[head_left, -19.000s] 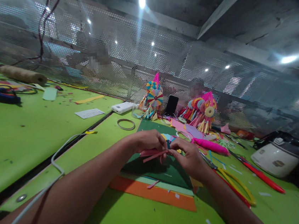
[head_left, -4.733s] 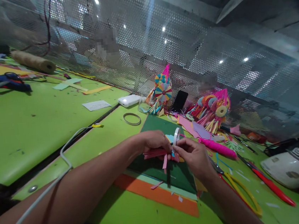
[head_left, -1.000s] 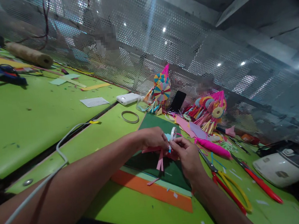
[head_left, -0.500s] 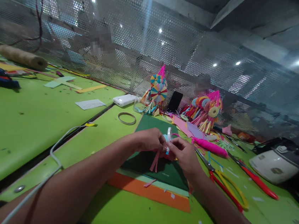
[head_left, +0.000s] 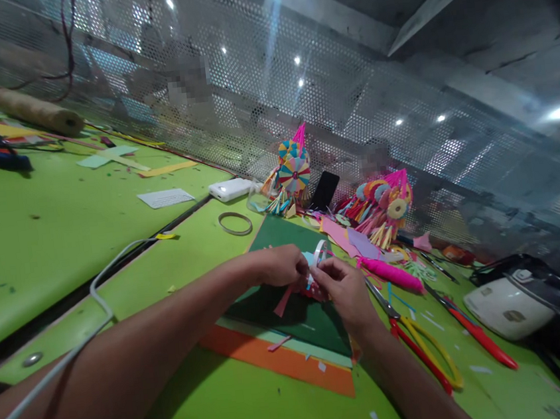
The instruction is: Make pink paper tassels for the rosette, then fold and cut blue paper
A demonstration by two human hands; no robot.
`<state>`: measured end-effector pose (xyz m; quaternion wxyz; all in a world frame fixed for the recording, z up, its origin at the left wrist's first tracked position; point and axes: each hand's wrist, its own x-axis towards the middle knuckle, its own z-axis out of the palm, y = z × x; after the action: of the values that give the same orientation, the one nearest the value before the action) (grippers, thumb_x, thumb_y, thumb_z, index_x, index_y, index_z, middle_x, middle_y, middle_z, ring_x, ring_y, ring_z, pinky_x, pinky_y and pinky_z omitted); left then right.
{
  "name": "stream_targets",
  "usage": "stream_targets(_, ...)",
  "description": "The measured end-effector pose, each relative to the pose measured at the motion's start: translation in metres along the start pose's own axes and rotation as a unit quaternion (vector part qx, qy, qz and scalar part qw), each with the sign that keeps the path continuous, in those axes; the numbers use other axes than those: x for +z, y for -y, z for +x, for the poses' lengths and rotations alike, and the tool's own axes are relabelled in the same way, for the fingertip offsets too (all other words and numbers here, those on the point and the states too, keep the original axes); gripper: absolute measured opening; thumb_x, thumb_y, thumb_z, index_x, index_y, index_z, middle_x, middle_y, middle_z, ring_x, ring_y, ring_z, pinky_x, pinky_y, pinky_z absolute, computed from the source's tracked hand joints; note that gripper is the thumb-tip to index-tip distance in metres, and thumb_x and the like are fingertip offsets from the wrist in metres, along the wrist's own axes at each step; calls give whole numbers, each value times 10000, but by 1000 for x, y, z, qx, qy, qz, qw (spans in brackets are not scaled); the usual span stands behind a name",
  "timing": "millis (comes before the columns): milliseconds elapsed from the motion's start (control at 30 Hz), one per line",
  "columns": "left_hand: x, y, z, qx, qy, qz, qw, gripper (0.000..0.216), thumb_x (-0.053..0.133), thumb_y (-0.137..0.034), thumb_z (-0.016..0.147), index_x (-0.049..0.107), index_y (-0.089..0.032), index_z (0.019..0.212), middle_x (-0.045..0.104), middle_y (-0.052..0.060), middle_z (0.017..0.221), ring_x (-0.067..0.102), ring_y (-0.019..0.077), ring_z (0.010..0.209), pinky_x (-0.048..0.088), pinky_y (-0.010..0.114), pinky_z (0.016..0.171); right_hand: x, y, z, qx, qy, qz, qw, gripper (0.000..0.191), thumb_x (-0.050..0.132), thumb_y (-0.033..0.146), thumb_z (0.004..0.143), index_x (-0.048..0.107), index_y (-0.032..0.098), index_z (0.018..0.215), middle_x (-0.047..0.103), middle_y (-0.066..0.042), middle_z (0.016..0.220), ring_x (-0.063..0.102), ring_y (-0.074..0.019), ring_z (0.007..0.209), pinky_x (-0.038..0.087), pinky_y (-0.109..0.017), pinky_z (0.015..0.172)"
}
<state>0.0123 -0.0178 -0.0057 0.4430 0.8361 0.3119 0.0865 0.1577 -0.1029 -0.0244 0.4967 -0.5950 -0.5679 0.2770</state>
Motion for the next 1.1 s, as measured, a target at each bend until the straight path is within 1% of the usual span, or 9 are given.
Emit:
stream_targets(167,-2,8,4,16,20,-26,999,124,570,-203,640,679,-151,667,628,-7,591,518,120,561,347,204,520,3,-3,-1,-18,5,15,1000,225,644,384,753,571,175,711,517,36,551,469,-108,478,372,-225,455)
stream_targets(300,-2,11,4,17,28,-38,999,138,579,-217,626,690,-148,670,626,-9,579,514,116,559,355,200,532,6,-9,0,-22,7,13,1000,231,636,391,762,568,178,706,511,38,542,479,-108,476,373,-223,454)
stream_targets(400,-2,12,4,22,26,-71,997,130,598,-227,608,688,-147,656,618,-14,566,508,114,560,353,201,536,6,-12,1,-18,0,5,1000,249,643,406,758,563,175,713,514,38,552,483,-103,484,375,-216,459)
stream_targets(533,-3,12,3,33,31,-122,991,131,644,-279,599,666,-150,606,604,-21,552,493,110,563,349,204,547,4,-9,0,34,1,42,999,309,629,476,756,555,180,800,527,42,548,497,-106,453,369,-208,417)
stream_targets(633,-6,10,1,35,40,-140,989,146,656,-298,612,672,-153,615,613,-20,561,497,107,571,345,205,556,-1,-4,-1,55,5,75,996,333,603,501,768,546,174,745,545,28,558,512,-110,457,395,-220,435)
stream_targets(700,-7,10,0,26,44,-146,988,152,657,-302,623,683,-153,636,618,-18,567,488,102,555,330,205,537,-4,0,-2,52,24,66,996,338,597,487,777,555,163,687,550,17,554,512,-109,482,407,-229,477)
stream_targets(800,-7,10,1,16,48,-134,990,156,659,-307,628,697,-158,656,612,-23,557,451,91,515,292,206,495,-7,4,-4,36,56,10,998,317,620,443,769,599,145,661,571,0,566,510,-117,532,394,-235,520)
stream_targets(900,-7,10,1,22,50,-125,991,133,657,-287,621,694,-160,632,605,-28,547,456,91,527,300,203,506,-7,6,-5,16,49,-22,998,276,646,403,749,628,139,672,581,-2,576,515,-130,560,385,-244,543)
stream_targets(1100,-6,7,-1,19,36,-100,994,100,633,-238,605,683,-152,604,617,-23,547,496,102,561,345,198,555,-3,5,-6,-17,24,-16,999,244,644,378,747,643,149,664,583,1,578,512,-133,563,388,-246,547)
